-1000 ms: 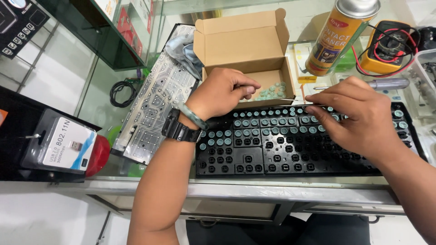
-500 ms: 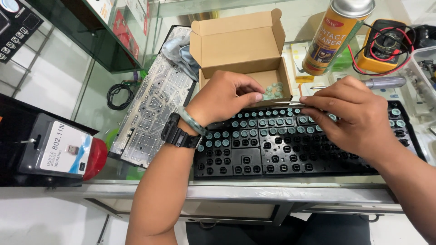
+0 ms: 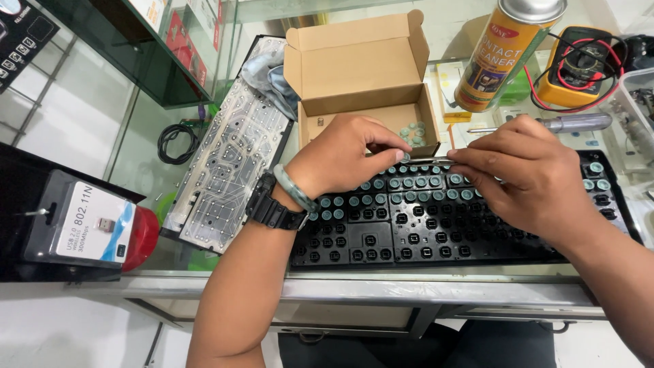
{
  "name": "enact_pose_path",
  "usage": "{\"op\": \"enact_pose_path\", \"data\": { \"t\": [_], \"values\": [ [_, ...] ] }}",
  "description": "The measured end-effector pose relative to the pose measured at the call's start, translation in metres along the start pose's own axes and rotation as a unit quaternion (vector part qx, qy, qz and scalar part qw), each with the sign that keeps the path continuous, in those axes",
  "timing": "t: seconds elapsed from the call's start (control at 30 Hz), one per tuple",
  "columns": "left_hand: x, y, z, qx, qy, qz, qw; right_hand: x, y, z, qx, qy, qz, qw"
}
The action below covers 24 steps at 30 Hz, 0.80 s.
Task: The person uses tweezers to place small, light-green circular keycaps into the slots of a black keyboard base. The keycaps are taken from a cardboard box and placed one by one into the keyboard.
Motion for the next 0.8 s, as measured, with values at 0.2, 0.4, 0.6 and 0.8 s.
{"op": "enact_pose_path", "data": {
  "t": [0.2, 0.4, 0.6, 0.8],
  "values": [
    [-0.0006, -0.0029, 0.0006, 0.003, -0.004, -0.018, 1.000, -0.0003, 0.0000, 0.0003, -0.002, -0.001, 0.001, 1.000],
    [0.0001, -0.0075, 0.0003, -0.007, 0.004, -0.016, 1.000, 0.0004, 0.0004, -0.0001, 0.002, 0.001, 0.003, 1.000],
    [0.0001, -0.0085, 0.0003, -0.013, 0.004, -0.001, 1.000, -0.0007, 0.0012, 0.0005, -0.009, -0.002, 0.008, 1.000],
    [0.0001, -0.0049, -0.0008, -0.015, 0.010, 0.016, 1.000, 0.0010, 0.0040, 0.0015, 0.012, -0.001, 0.010, 1.000]
  ]
}}
Point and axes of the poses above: each hand's wrist, its own x-axis towards the middle knuckle, its own z-axis out of the back of the hand, y = z × x, the point moved 10 cm from there along x, towards the middle knuckle
